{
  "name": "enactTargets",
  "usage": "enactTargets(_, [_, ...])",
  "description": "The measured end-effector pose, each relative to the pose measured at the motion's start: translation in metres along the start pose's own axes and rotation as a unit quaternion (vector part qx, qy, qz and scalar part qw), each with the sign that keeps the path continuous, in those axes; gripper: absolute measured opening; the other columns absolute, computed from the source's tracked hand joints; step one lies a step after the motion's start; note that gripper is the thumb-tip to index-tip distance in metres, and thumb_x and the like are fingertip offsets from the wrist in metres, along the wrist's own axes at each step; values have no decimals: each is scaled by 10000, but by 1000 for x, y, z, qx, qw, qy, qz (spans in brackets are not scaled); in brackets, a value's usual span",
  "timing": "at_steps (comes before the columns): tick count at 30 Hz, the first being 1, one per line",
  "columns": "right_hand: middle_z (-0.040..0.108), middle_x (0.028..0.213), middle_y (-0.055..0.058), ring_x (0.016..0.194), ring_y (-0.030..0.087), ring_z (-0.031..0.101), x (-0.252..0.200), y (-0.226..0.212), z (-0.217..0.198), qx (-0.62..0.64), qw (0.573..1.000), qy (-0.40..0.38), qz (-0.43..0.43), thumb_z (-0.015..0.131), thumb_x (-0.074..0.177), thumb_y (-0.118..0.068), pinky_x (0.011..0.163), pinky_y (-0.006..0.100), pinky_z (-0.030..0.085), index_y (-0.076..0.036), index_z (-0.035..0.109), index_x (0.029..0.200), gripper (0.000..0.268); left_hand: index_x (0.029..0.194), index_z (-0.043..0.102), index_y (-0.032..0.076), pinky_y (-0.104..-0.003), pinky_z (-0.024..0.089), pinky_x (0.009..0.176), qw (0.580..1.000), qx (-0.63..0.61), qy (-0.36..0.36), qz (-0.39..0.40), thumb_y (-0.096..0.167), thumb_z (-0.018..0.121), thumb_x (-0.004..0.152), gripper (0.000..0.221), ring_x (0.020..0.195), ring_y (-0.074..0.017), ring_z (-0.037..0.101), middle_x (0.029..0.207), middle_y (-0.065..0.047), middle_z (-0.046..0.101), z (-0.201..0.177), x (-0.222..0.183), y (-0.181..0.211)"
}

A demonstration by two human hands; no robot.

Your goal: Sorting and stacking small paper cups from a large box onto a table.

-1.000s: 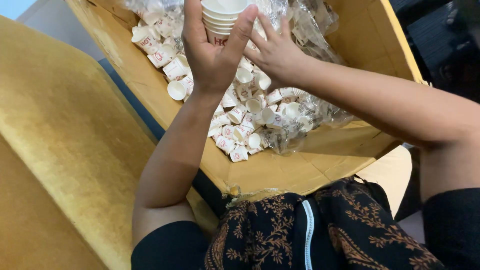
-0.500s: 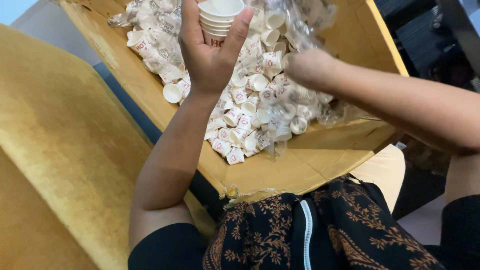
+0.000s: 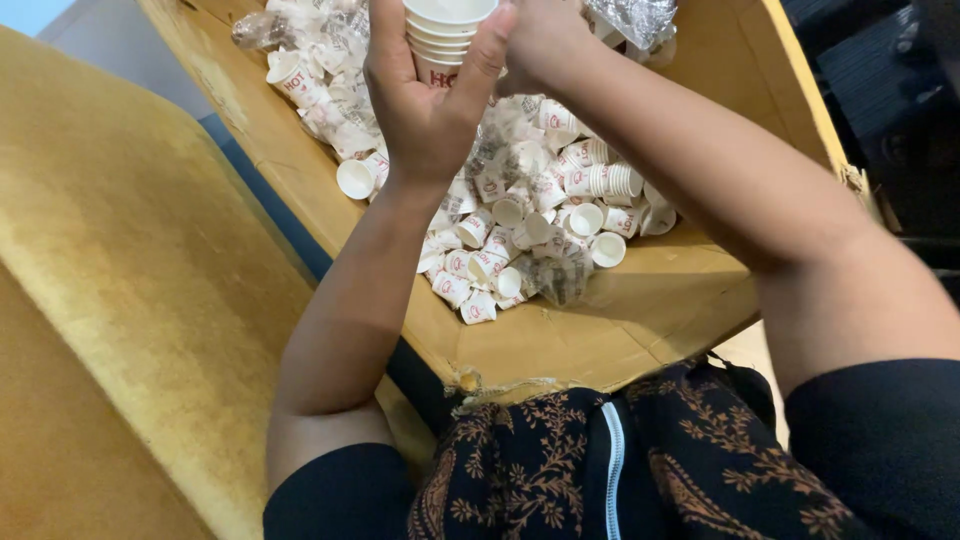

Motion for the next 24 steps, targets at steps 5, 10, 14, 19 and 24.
enactTargets(5, [655,1216,160,1157,339,557,-26,-43,93,-5,1000,-5,8,606,1027,-197,825,565,461,-33,670,1259,291,1271,563,44,-269,598,860,999,32,4,32,137,813,1033,357,960,-137,712,1080,-81,709,4,3,12])
enactTargets(10, [648,1260,105,1217,318,595,-15,-62,146,-104,978,134,-123,606,819,-284,801,644,481,-180,709,1185,393,1276,561,39,-267,619,846,998,50,-2,26,164,844,1041,389,962,-129,736,1093,-67,731,4,-3,-1])
enactTargets(14, [644,1308,216,1068,397,665,15,-26,147,186,982,-23,-12,512,1069,-263,910,500,533,-88,622,1340,341,1232,561,22,-277,599,854,999,32,20,11,165,854,1028,385,964,-135,706,1082,-70,706,-3,-3,-4])
enactTargets(19, [683,1307,183,1218,324,666,8,-19,33,480,843,202,-130,626,1066,-200,1042,427,535,-48,605,1349,322,1280,554,36,-284,592,915,999,15,13,40,156,839,1067,375,1014,-149,701,1132,-70,697,0,-2,4])
enactTargets(24, [683,1280,167,1203,321,667,7,-25,27,493,833,217,-127,647,1065,-226,1036,433,540,-49,598,1348,337,1328,530,50,-290,625,875,995,78,-23,50,192,842,1031,453,981,-151,748,1101,-78,725,9,-6,15])
Point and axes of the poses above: each hand's wrist, its own x-axis towards the middle knuckle, its own z-axis out of the palm, y = z × x, the point moved 3 cm from there along x, towards the middle knuckle
